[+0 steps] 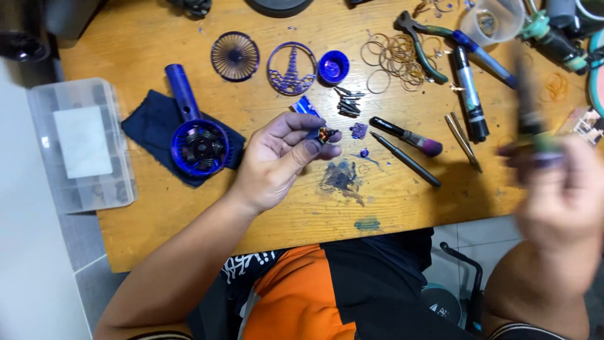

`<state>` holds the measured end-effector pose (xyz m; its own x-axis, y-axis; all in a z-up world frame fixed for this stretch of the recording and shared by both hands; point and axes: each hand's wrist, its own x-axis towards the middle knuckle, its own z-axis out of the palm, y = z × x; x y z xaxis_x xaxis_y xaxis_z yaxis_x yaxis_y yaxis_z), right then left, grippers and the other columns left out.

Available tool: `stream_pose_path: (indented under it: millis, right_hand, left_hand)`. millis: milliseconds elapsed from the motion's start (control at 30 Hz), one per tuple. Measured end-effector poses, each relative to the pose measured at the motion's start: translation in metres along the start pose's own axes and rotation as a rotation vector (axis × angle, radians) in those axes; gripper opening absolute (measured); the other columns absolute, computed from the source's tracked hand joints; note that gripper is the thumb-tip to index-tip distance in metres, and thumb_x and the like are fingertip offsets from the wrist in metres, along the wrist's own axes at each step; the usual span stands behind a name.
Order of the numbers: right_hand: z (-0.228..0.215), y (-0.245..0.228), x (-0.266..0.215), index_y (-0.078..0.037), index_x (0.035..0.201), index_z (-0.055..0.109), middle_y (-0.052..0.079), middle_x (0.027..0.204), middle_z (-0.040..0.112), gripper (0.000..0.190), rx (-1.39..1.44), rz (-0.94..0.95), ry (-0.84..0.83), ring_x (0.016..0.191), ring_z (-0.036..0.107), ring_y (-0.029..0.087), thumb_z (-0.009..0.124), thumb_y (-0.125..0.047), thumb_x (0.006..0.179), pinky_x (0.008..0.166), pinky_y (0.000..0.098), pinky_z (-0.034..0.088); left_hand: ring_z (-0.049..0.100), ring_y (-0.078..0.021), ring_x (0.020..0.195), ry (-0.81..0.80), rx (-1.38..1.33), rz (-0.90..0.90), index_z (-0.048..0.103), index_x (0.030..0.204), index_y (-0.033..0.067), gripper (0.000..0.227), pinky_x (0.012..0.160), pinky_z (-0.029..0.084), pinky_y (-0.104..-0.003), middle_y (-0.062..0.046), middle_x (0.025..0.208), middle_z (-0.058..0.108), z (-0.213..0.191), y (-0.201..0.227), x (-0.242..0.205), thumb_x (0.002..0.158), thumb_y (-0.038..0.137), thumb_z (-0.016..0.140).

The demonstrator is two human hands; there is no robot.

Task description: Repairing and cleaning small components of a handheld fan using pliers and a brush

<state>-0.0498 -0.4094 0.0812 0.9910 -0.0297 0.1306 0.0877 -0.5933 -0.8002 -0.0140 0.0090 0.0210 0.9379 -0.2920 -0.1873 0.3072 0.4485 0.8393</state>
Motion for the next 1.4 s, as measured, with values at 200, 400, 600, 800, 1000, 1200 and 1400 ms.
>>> stream_pose_path:
  millis: [200, 400, 600, 800, 1000, 1200, 1400]
  right_hand:
    - [0.091, -0.079, 0.053, 0.008, 0.129, 0.062, 0.031, 0.131, 0.065, 0.030, -0.188, -0.393, -0.480, 0.117, 0.064, 0.044, 0.048, -0.016, 0.117, 0.105, 0.0540, 0.052]
    - [0.126, -0.099, 0.081, 0.008, 0.119, 0.058, 0.022, 0.112, 0.061, 0.044, -0.210, -0.663, -0.525, 0.136, 0.058, 0.056, 0.044, -0.034, 0.122, 0.128, 0.0692, 0.050]
    - [0.136, -0.099, 0.087, 0.010, 0.127, 0.061, 0.025, 0.124, 0.065, 0.039, -0.168, -0.707, -0.571, 0.139, 0.058, 0.058, 0.047, -0.025, 0.121, 0.130, 0.0681, 0.048]
    - [0.140, -0.086, 0.084, 0.009, 0.108, 0.059, 0.022, 0.103, 0.060, 0.036, -0.168, -0.747, -0.482, 0.119, 0.060, 0.054, 0.050, -0.023, 0.120, 0.113, 0.0637, 0.055]
    - [0.141, -0.079, 0.079, 0.006, 0.104, 0.060, 0.023, 0.097, 0.056, 0.037, -0.194, -0.739, -0.430, 0.100, 0.058, 0.046, 0.053, -0.028, 0.119, 0.091, 0.0540, 0.051]
    - [0.142, -0.082, 0.079, 0.010, 0.107, 0.063, 0.026, 0.102, 0.064, 0.034, -0.181, -0.804, -0.383, 0.115, 0.066, 0.056, 0.064, -0.023, 0.113, 0.104, 0.0629, 0.059]
    - [0.142, -0.080, 0.077, 0.009, 0.107, 0.065, 0.026, 0.107, 0.064, 0.037, -0.210, -0.810, -0.374, 0.115, 0.064, 0.057, 0.065, -0.027, 0.114, 0.104, 0.0629, 0.058]
  left_hand:
    - [0.082, -0.0519, 0.122, 0.019, -0.161, 0.285, 0.060, 0.140, -0.0014, 0.025, 0.117, 0.068, -0.056, -0.035, 0.135, 0.078, 0.003, 0.004, 0.000, 0.121, 0.013, 0.066]
    - [0.080, -0.0470, 0.128, 0.071, -0.312, 0.355, 0.054, 0.143, 0.0024, 0.023, 0.116, 0.070, -0.058, -0.026, 0.140, 0.074, -0.001, 0.007, 0.004, 0.124, 0.010, 0.063]
    - [0.078, -0.0311, 0.129, 0.154, -0.204, 0.358, 0.058, 0.138, 0.0043, 0.022, 0.111, 0.073, -0.057, -0.021, 0.135, 0.075, -0.001, 0.011, 0.007, 0.121, 0.012, 0.068]
    - [0.081, -0.0221, 0.109, 0.223, 0.090, 0.368, 0.064, 0.133, 0.0029, 0.025, 0.100, 0.074, -0.036, -0.016, 0.123, 0.080, -0.001, 0.014, 0.005, 0.115, 0.017, 0.074]
    - [0.081, -0.0190, 0.107, 0.244, 0.229, 0.347, 0.067, 0.131, 0.0032, 0.025, 0.099, 0.071, -0.030, -0.012, 0.121, 0.080, 0.000, 0.018, 0.002, 0.112, 0.016, 0.078]
    - [0.081, -0.0186, 0.109, 0.195, 0.246, 0.304, 0.065, 0.133, 0.0002, 0.027, 0.099, 0.070, -0.028, -0.014, 0.119, 0.080, 0.003, 0.013, -0.002, 0.111, 0.008, 0.078]
    - [0.081, -0.0172, 0.108, 0.231, 0.350, 0.283, 0.067, 0.133, 0.0012, 0.030, 0.096, 0.069, -0.027, -0.011, 0.120, 0.081, 0.004, 0.012, -0.004, 0.108, 0.009, 0.081]
